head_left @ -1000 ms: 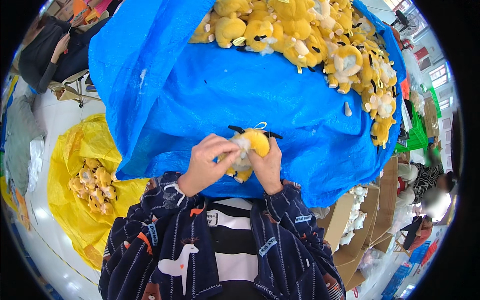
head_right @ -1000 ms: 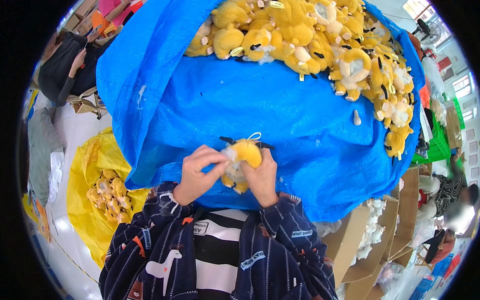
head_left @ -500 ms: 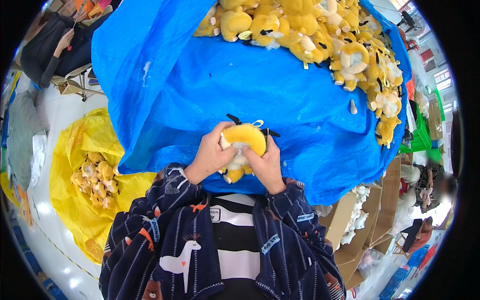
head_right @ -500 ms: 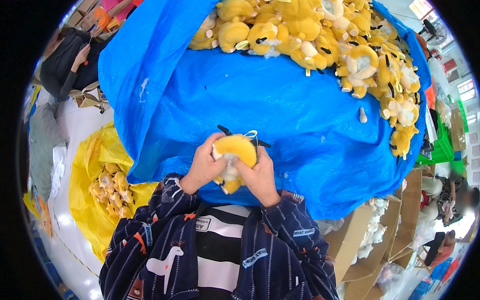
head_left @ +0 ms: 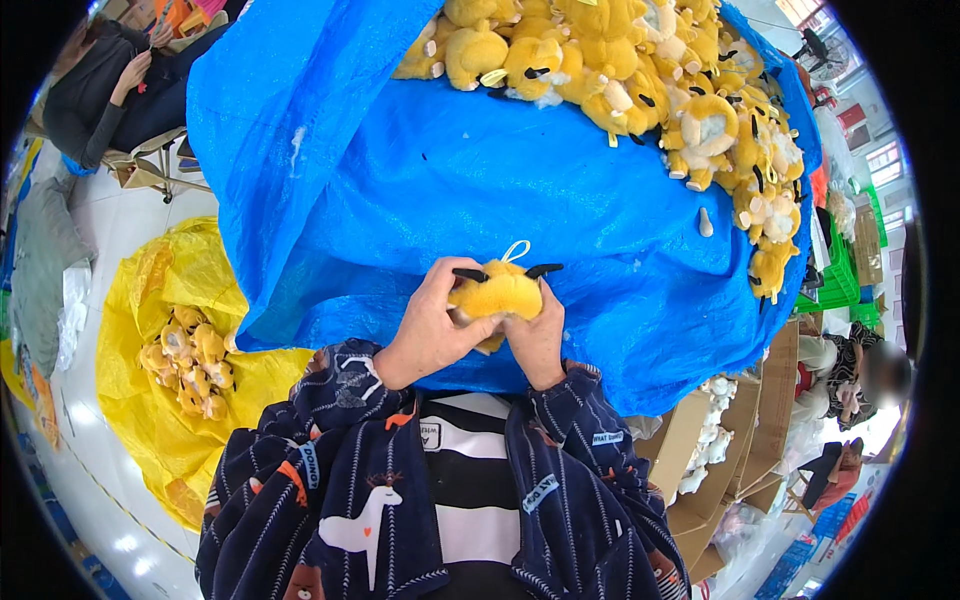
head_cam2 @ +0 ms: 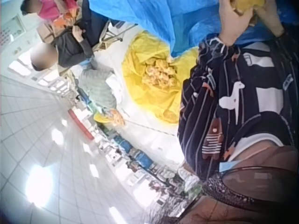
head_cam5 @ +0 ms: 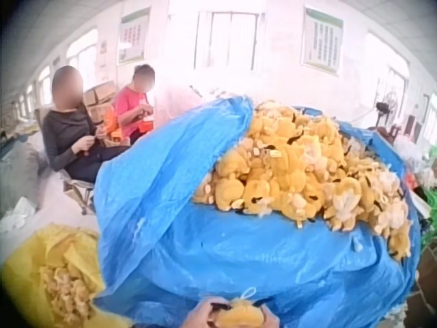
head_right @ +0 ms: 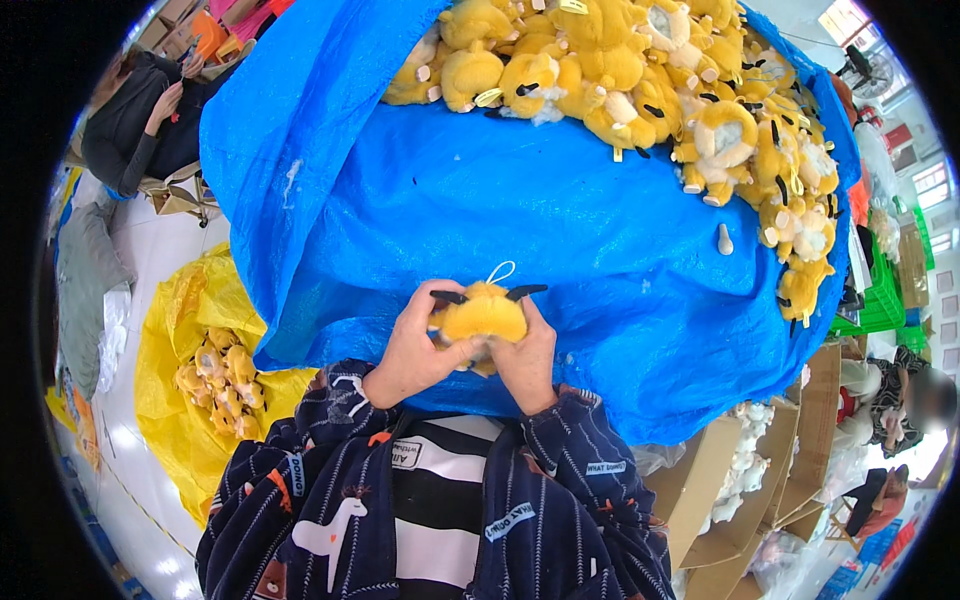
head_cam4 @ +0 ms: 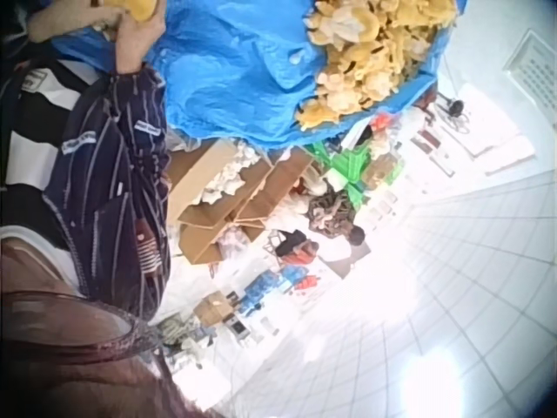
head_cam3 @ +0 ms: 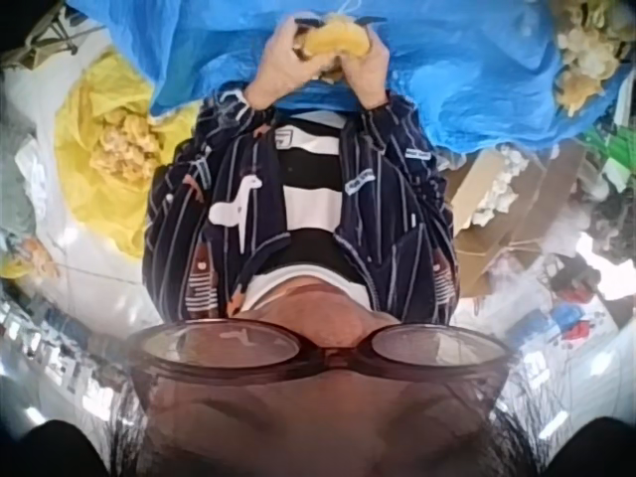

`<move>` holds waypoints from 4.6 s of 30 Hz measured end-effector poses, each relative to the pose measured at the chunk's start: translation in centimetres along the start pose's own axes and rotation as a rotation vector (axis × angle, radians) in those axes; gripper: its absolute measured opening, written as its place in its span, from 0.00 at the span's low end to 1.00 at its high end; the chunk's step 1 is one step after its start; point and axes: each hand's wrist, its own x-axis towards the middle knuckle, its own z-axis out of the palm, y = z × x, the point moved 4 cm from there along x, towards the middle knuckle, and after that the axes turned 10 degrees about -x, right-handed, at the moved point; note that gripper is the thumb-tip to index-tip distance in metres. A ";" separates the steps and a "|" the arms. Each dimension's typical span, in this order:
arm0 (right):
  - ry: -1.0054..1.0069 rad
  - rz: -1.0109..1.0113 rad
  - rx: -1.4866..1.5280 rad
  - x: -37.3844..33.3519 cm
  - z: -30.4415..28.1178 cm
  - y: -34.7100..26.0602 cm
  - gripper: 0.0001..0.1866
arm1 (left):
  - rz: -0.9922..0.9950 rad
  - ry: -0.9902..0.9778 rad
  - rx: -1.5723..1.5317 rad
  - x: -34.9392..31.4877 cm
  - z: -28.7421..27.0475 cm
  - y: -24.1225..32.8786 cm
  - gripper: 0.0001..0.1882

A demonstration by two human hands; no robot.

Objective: The person repeatedly picks up small yellow plush toys from a blue tarp, uses scissors to trim loose threads or excess fabric, and places the finished items into a cardboard box. The process is repeated for multiple units in a production setting.

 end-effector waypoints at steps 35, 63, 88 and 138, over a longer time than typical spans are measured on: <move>0.036 -0.134 -0.143 -0.3 -0.6 -2.1 0.20 | -0.109 -0.168 -0.172 2.0 -0.5 -2.1 0.24; -0.823 -0.098 0.066 -1.2 -1.6 -3.9 0.28 | 0.085 -0.319 0.163 -2.1 1.2 -1.1 0.32; -0.171 -0.087 -0.125 -1.8 -6.3 -6.1 0.06 | 0.260 -0.139 0.502 -0.3 0.4 0.1 0.30; -0.146 0.381 0.396 -1.1 -2.7 -0.1 0.08 | -0.525 -0.092 -0.906 -1.3 1.1 -3.3 0.23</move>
